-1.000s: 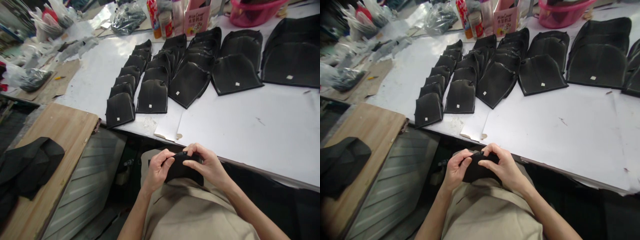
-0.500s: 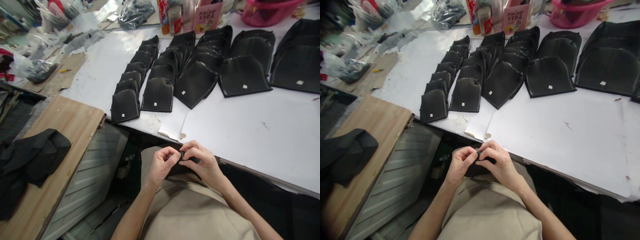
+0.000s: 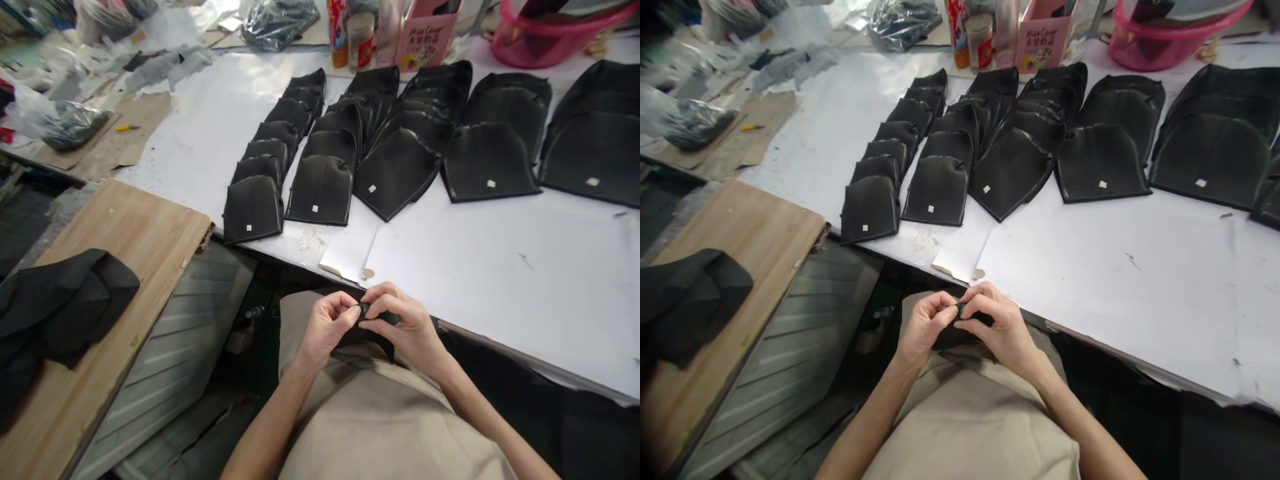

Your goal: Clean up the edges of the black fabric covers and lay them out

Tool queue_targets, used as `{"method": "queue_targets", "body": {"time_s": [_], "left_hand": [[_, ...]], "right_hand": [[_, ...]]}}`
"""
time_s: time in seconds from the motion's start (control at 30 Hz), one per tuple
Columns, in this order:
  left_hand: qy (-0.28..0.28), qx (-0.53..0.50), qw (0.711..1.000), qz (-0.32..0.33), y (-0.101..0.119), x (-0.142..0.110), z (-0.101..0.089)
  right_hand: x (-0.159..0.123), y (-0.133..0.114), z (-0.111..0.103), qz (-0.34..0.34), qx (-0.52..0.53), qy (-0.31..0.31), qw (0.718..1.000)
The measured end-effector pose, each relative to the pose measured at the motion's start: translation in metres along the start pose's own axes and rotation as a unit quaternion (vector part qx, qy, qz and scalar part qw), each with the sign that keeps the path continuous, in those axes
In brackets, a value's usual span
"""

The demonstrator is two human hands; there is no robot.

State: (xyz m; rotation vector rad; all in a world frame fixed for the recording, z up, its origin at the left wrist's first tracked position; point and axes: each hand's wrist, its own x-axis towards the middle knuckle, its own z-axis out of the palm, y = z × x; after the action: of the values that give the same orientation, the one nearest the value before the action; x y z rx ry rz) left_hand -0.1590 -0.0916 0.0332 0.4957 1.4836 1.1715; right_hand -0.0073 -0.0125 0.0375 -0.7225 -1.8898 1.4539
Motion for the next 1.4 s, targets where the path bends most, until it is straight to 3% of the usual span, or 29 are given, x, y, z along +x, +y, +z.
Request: {"method": "queue_targets", "body": {"time_s": [0.57, 0.8, 1.0, 1.3, 1.4], "left_hand": [[-0.007, -0.002, 1.000, 0.007, 0.002, 0.005, 0.002], [0.001, 0.064, 0.997, 0.038, 0.003, 0.000, 0.005], [0.008, 0.137, 0.988, 0.067, 0.004, -0.003, 0.012], [0.005, 0.130, 0.990, 0.059, 0.004, -0.002, 0.014], [0.001, 0.112, 0.993, 0.045, 0.006, -0.002, 0.012]], "right_hand": [[0.008, -0.002, -0.007, 0.019, -0.014, -0.030, 0.999], [0.011, -0.002, -0.012, 0.182, 0.068, -0.054, 0.979], [0.019, -0.002, -0.010, 0.219, 0.119, -0.054, 0.967], [0.016, -0.003, -0.002, 0.211, 0.098, -0.011, 0.973], [0.013, -0.004, -0.008, 0.207, 0.092, -0.033, 0.973]]}}
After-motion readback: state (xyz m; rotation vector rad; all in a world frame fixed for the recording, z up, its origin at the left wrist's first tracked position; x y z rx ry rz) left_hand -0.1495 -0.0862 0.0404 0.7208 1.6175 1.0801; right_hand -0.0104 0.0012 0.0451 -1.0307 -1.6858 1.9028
